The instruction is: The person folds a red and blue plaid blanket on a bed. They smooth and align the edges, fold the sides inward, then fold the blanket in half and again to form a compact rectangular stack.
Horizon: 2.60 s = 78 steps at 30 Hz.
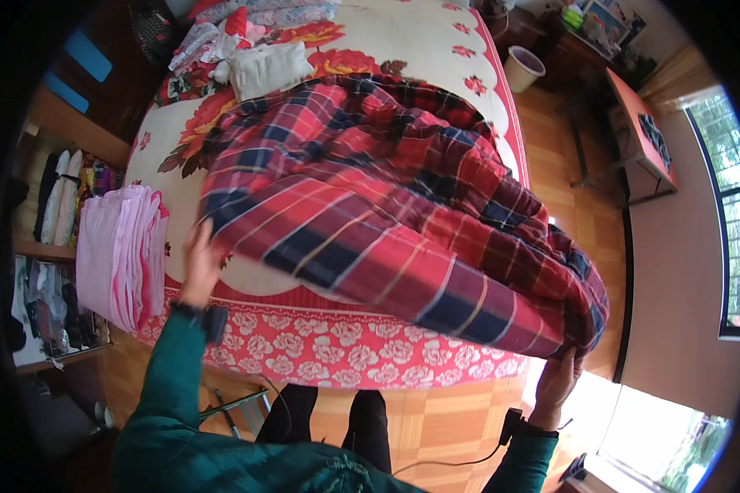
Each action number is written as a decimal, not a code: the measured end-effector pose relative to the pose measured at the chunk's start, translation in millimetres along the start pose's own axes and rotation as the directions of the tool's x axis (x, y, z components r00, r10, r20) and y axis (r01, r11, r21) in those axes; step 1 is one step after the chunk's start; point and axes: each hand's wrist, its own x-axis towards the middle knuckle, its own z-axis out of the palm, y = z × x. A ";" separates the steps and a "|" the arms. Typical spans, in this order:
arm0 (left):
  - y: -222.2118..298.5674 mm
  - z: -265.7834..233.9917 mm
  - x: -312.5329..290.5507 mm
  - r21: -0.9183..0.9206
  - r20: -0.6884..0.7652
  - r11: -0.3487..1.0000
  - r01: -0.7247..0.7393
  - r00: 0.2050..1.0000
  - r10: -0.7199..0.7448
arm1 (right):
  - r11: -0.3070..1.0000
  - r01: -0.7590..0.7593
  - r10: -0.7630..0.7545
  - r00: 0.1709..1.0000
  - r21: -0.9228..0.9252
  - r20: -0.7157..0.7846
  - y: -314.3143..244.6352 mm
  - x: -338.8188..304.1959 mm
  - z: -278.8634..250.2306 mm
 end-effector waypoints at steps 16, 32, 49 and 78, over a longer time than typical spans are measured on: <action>-139.7 -192.5 -202.0 0.509 -0.654 0.368 0.778 0.628 -0.422 | 0.628 -0.519 0.769 0.527 0.580 -0.361 165.7 -135.0 -141.7; 6.7 -274.9 -217.7 0.009 -0.606 0.867 0.498 0.693 -0.391 | 0.196 -0.340 0.061 0.941 -0.920 -0.334 60.5 -116.7 -151.0; 8.4 201.6 -160.1 0.601 0.576 0.777 0.185 0.574 -0.582 | 0.490 0.463 0.096 0.813 -0.739 0.574 -22.7 -151.0 170.5; 133.8 329.1 -155.9 -0.020 0.770 0.976 0.217 0.627 -0.123 | 0.955 -0.019 0.114 0.945 -0.295 0.307 -65.7 80.8 86.5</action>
